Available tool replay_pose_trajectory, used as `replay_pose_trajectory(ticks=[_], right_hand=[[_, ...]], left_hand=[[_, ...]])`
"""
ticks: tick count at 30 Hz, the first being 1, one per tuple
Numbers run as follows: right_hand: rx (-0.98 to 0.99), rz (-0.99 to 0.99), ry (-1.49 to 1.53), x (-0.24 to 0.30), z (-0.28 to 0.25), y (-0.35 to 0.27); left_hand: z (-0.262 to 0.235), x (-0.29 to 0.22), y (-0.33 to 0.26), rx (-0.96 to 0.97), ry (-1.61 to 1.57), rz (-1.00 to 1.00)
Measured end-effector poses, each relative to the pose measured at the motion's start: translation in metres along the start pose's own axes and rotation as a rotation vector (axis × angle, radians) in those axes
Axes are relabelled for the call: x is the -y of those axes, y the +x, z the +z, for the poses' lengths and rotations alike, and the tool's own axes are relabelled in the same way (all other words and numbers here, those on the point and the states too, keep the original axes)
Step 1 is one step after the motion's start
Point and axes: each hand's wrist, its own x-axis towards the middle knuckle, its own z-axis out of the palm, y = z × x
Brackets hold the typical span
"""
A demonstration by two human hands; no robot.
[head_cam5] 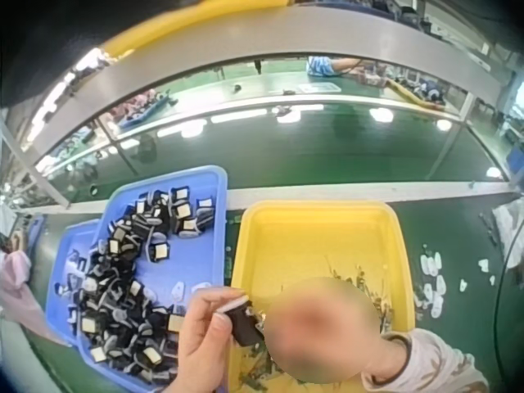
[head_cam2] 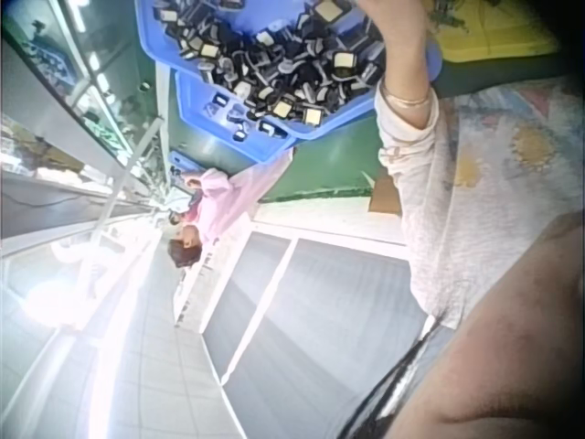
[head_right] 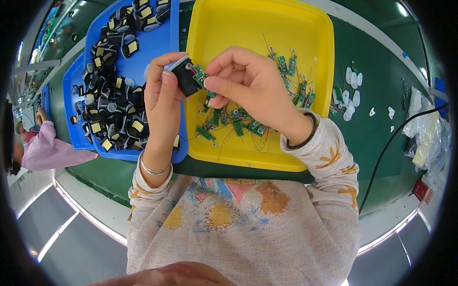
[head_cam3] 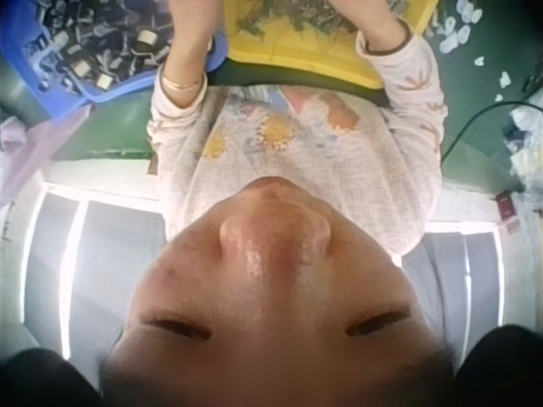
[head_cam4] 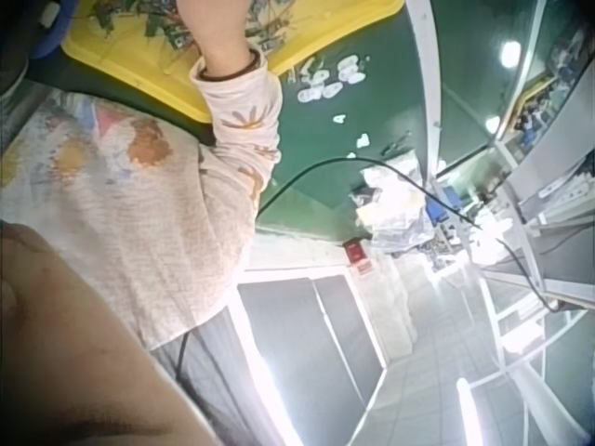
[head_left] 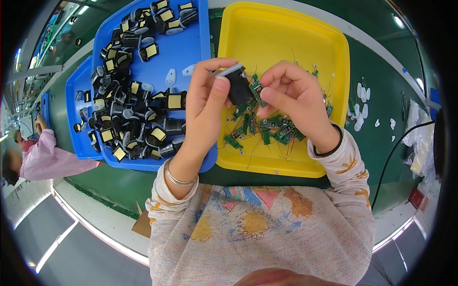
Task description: The person assembles small electronic devices by inserting green circuit boards into black plastic housings. They pick up a housing from a blue bin and a circuit board from a yellow tray, then fit the board into the housing. The person repeats this process continuously, handling the components one at a time.
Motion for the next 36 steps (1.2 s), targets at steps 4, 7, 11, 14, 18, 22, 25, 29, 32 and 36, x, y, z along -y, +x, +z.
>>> replay_pose_trajectory(ticks=[4,7,11,14,18,22,25,29,32,36], right_hand=[[0.006,0.006,0.103,-0.003,0.001,0.0],[-0.001,0.015,0.113,-0.002,0.001,0.001],[-0.02,0.026,0.108,-0.001,0.0,0.002],[-0.02,0.017,0.129,-0.002,-0.001,0.002],[-0.022,0.025,0.134,-0.002,0.0,0.002],[-0.027,0.013,0.109,0.0,0.001,0.002],[-0.018,0.037,0.076,0.001,0.001,0.002],[0.028,0.103,0.031,0.003,-0.002,0.001],[0.027,0.098,0.05,0.002,0.0,0.0],[0.012,0.046,0.069,0.0,0.003,-0.001]], left_hand=[[0.018,-0.001,-0.001,-0.02,-0.02,0.035],[0.014,0.0,0.0,-0.01,-0.075,-0.035],[0.011,0.0,0.001,0.003,-0.137,-0.083],[0.015,0.001,0.001,0.011,-0.169,-0.019],[0.016,0.004,-0.001,0.03,-0.058,0.032],[0.015,0.008,0.001,0.038,0.047,0.105],[0.012,0.013,0.001,0.038,0.156,0.177],[0.01,0.016,0.002,0.029,0.316,0.278],[0.013,0.017,0.002,-0.01,0.279,0.332],[0.015,0.015,0.001,-0.03,0.28,0.384]])
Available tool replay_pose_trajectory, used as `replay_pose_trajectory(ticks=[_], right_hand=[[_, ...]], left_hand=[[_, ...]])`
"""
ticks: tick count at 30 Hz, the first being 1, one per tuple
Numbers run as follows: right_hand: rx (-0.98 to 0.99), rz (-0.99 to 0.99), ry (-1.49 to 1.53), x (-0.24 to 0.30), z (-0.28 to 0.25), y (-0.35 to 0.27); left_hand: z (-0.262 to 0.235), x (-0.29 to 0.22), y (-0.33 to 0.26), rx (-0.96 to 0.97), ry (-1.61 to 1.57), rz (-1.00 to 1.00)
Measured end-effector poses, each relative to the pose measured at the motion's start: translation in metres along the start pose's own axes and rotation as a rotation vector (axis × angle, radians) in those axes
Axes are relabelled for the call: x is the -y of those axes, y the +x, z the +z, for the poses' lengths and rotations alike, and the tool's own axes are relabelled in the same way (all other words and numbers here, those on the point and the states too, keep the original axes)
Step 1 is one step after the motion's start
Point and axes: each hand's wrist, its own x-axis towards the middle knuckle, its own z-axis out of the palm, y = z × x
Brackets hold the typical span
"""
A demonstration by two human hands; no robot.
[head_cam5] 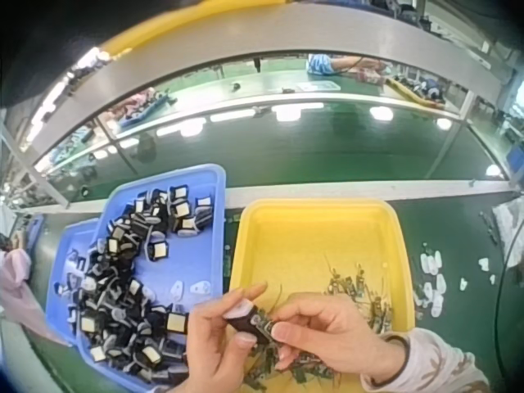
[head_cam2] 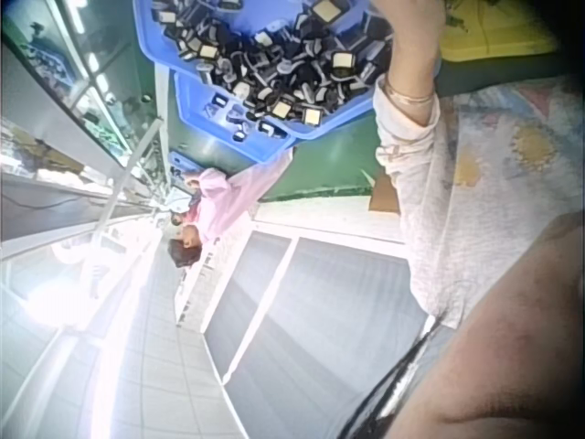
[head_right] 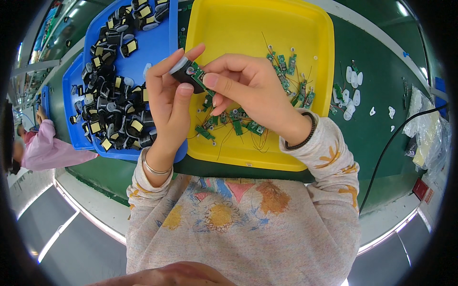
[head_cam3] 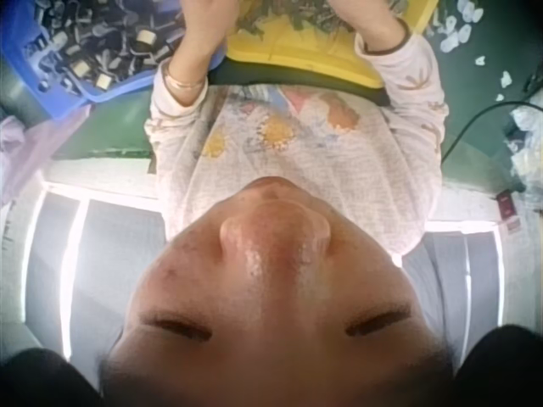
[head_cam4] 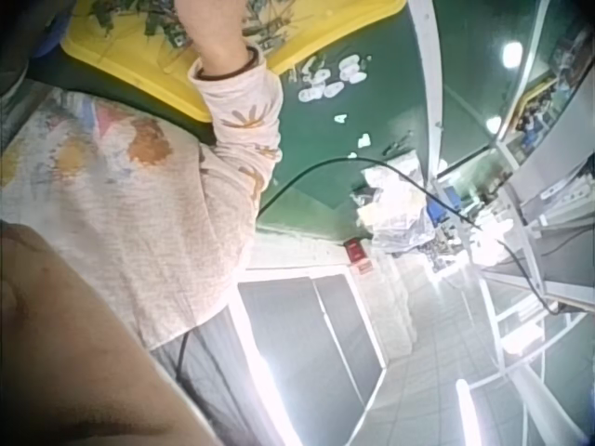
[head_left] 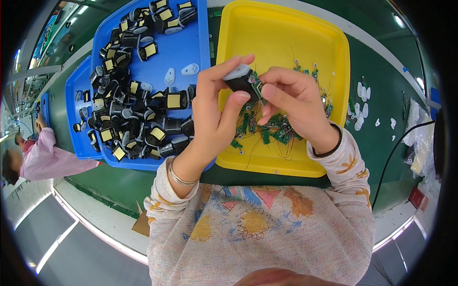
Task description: The person assembles small electronic devices by inserting green circuit boards into black plastic housings. They pick up a housing from a blue bin and a circuit board from a yellow tray, then fit the board into the housing. The person repeats this process continuously, handling the components one at a time.
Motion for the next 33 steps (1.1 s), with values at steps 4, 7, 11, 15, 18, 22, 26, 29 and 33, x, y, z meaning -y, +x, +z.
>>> replay_pose_trajectory(ticks=[4,7,11,15,18,22,26,29,33], right_hand=[[0.042,-0.026,-0.028,0.001,-0.002,0.0],[0.086,0.023,-0.035,0.002,-0.006,0.001],[0.107,0.049,-0.119,0.006,-0.007,0.002],[0.102,0.032,-0.112,0.002,-0.006,0.001],[0.086,0.032,-0.1,0.001,-0.005,0.0],[-0.006,-0.074,-0.166,0.0,0.003,-0.003],[-0.159,-0.508,-0.809,-0.005,0.001,-0.002],[-0.184,-0.707,-1.071,-0.004,0.001,-0.001],[-0.189,-0.811,-1.176,-0.007,0.001,0.0]], left_hand=[[0.0,0.002,0.0,0.013,0.007,0.046],[-0.003,0.004,0.0,0.053,0.04,0.064],[-0.005,0.006,0.001,0.096,0.09,0.097],[-0.004,0.006,0.001,0.089,0.046,0.07],[-0.005,0.006,0.001,0.089,0.077,0.1],[-0.004,0.005,0.0,0.112,-0.075,-0.015],[0.001,-0.007,0.004,0.131,-0.266,-0.139],[0.0,-0.004,0.005,0.117,-0.351,-0.141],[-0.001,-0.005,0.006,0.1,-0.355,-0.147]])
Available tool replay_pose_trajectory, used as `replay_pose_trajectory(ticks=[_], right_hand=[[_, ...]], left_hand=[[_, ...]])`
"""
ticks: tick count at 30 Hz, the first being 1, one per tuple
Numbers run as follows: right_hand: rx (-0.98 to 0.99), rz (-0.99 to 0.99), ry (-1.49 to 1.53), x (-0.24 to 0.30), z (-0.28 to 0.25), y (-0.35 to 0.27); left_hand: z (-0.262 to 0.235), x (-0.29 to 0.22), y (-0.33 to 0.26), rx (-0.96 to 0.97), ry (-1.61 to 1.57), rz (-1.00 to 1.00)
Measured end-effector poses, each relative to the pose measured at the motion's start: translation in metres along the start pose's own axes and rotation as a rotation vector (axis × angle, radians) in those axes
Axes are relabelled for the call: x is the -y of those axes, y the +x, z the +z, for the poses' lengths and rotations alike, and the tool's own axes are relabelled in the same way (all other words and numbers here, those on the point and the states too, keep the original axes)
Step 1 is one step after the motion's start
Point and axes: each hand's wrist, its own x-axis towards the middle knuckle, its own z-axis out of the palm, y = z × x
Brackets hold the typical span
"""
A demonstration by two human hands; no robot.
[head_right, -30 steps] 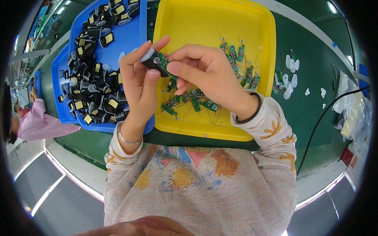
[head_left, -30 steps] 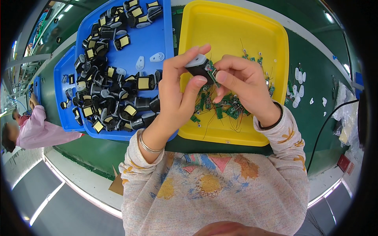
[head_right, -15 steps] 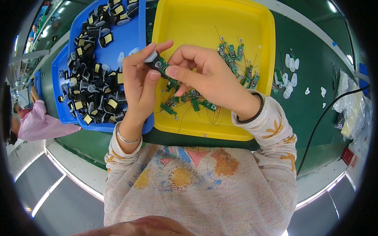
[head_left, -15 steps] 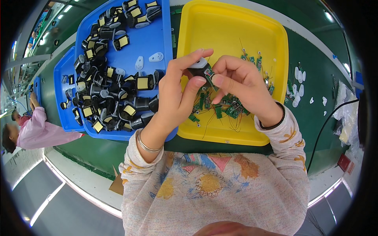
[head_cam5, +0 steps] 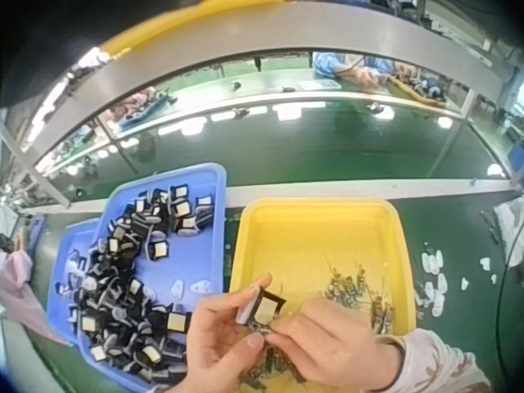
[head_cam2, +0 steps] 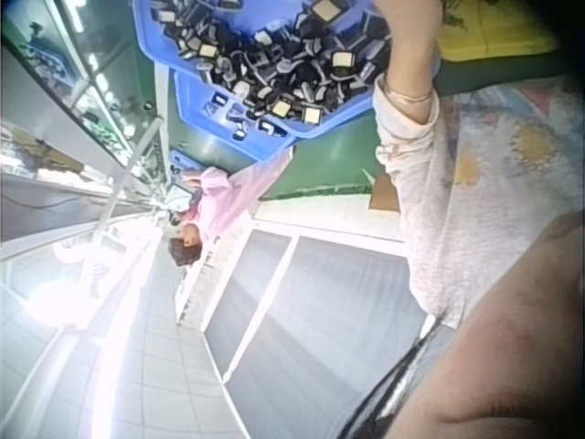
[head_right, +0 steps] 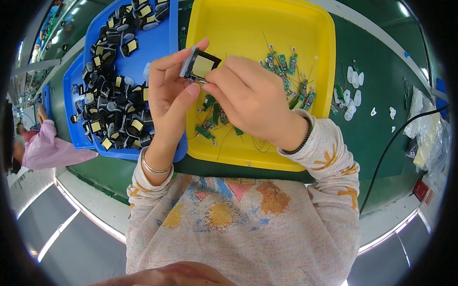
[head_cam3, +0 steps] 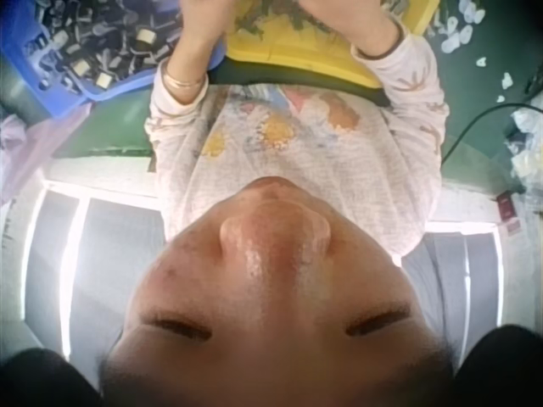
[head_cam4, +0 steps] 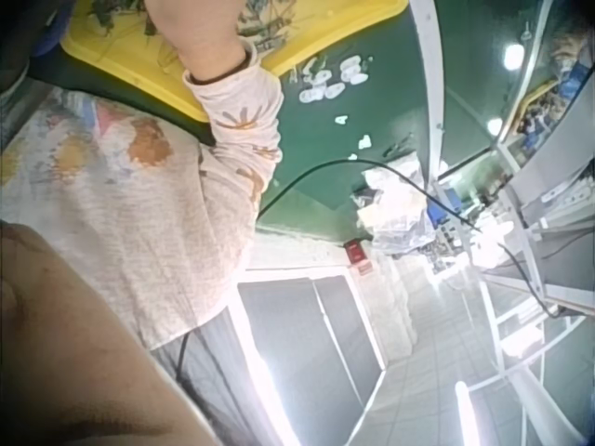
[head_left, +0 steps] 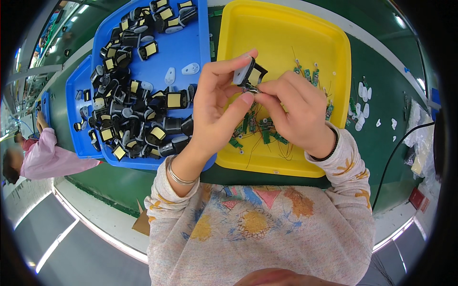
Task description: The person assembles small electronic devices by inserting green circuit boards into black plastic housings. They pick up a housing from a blue bin and a circuit board from a yellow tray, then fit the board into the housing. The person repeats this process continuously, handling the components one at a time.
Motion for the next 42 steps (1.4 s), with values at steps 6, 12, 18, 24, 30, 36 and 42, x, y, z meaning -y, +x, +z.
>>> replay_pose_trajectory(ticks=[6,12,18,24,30,36,42], right_hand=[[0.016,0.088,0.108,0.001,-0.001,0.001],[0.116,0.232,0.334,-0.003,-0.005,0.01],[0.042,-0.011,-0.196,-0.108,-0.007,0.076],[0.255,0.222,-0.73,-0.236,-0.015,0.113],[0.192,-0.103,-0.613,-0.175,-0.016,0.1],[0.507,-0.195,-0.087,-0.044,0.003,0.028],[0.644,-0.132,-0.035,-0.022,0.031,0.002]], left_hand=[[0.001,-0.004,-0.001,-0.031,0.072,-0.012],[-0.009,-0.005,-0.001,-0.045,0.325,0.01],[-0.078,-0.009,0.026,-0.317,1.587,0.217],[-0.126,0.017,0.022,-0.542,1.933,-0.153],[-0.116,-0.003,0.019,-0.462,1.735,-0.097],[-0.054,-0.017,0.025,-0.335,1.234,0.197],[-0.042,-0.008,0.016,-0.262,1.091,0.329]])
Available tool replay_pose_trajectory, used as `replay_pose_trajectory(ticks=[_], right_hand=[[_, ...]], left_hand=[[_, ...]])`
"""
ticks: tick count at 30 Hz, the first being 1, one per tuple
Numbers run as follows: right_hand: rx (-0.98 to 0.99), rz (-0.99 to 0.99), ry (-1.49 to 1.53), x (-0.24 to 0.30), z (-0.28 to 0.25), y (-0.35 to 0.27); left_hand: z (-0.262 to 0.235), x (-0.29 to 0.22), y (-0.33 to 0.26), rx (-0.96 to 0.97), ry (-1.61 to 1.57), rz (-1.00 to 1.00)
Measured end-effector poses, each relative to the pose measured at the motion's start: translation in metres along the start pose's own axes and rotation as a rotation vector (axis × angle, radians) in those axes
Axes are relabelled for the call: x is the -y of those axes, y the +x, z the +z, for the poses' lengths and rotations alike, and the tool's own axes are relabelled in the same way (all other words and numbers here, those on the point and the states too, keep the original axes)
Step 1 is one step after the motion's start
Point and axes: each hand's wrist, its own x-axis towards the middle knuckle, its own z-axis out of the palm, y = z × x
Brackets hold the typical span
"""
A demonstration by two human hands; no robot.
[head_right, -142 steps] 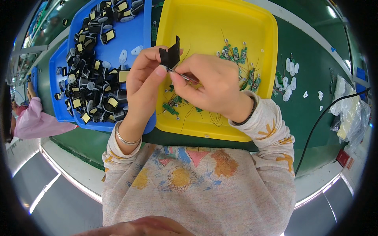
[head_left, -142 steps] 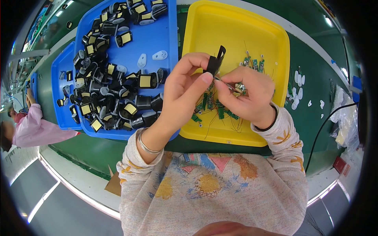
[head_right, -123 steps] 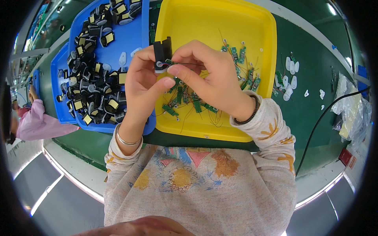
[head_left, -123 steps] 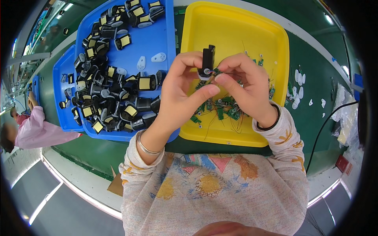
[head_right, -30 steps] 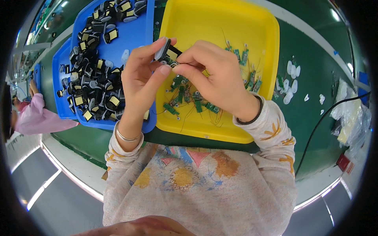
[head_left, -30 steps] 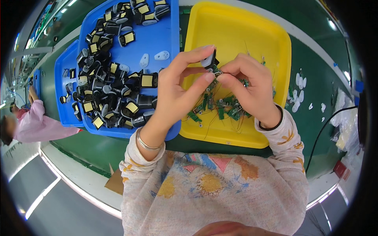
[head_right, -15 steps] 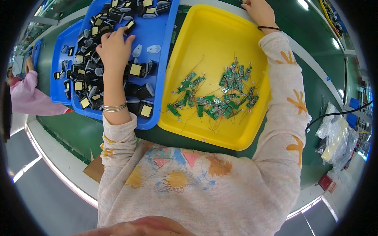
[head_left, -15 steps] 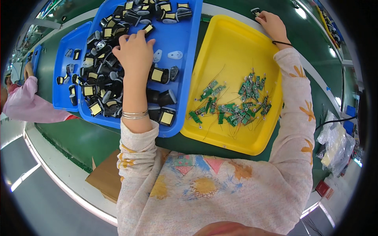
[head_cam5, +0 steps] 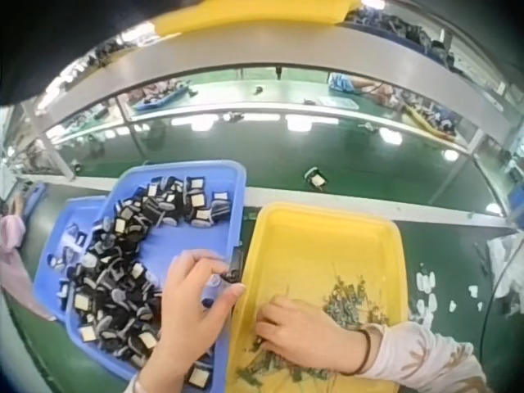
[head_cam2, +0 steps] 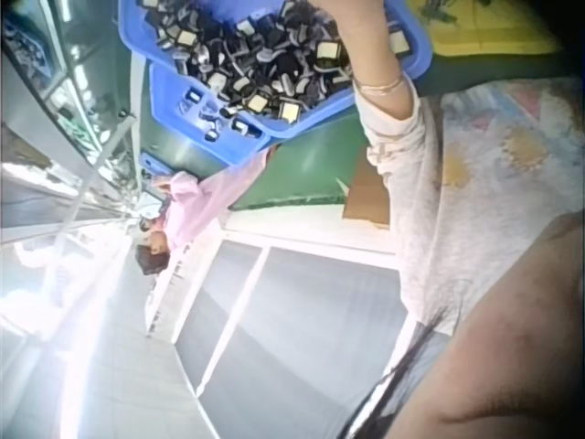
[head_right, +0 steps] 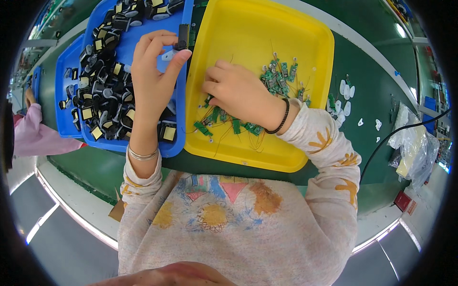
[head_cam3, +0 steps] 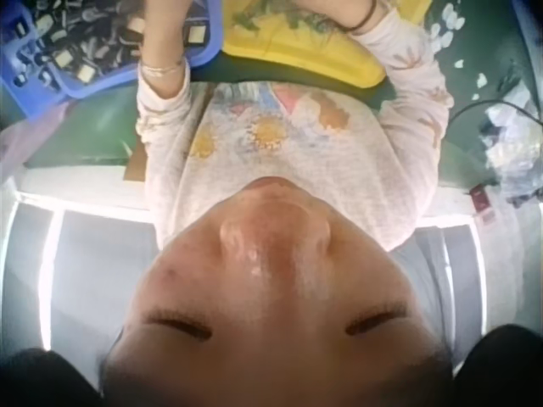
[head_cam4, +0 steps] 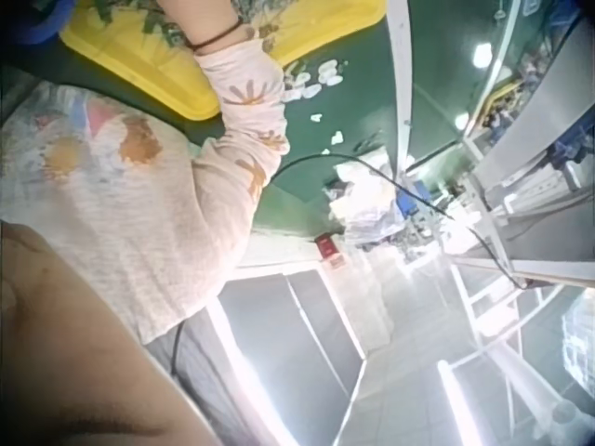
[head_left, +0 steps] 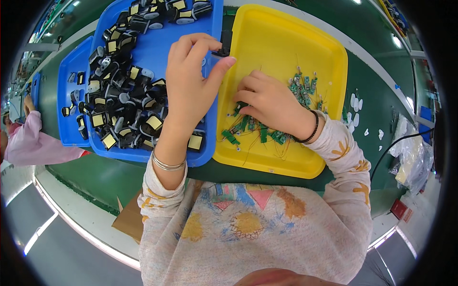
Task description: The person assembles small electronic devices by inserting green circuit boards into black plastic housings. They pick up a housing from a blue bin and a circuit board from a yellow tray, then fit the board into the housing. The person repeats this process continuously, handling the components one at a time.
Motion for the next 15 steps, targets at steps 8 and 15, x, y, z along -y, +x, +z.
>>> replay_pose_trajectory(ticks=[8,15], right_hand=[[-0.141,0.136,0.213,0.008,-0.017,-0.007],[-0.359,0.474,1.026,0.012,-0.027,-0.016]], left_hand=[[0.0,-0.003,-0.005,0.005,-0.328,-0.211],[0.014,-0.021,-0.016,0.18,-0.669,-0.473]])
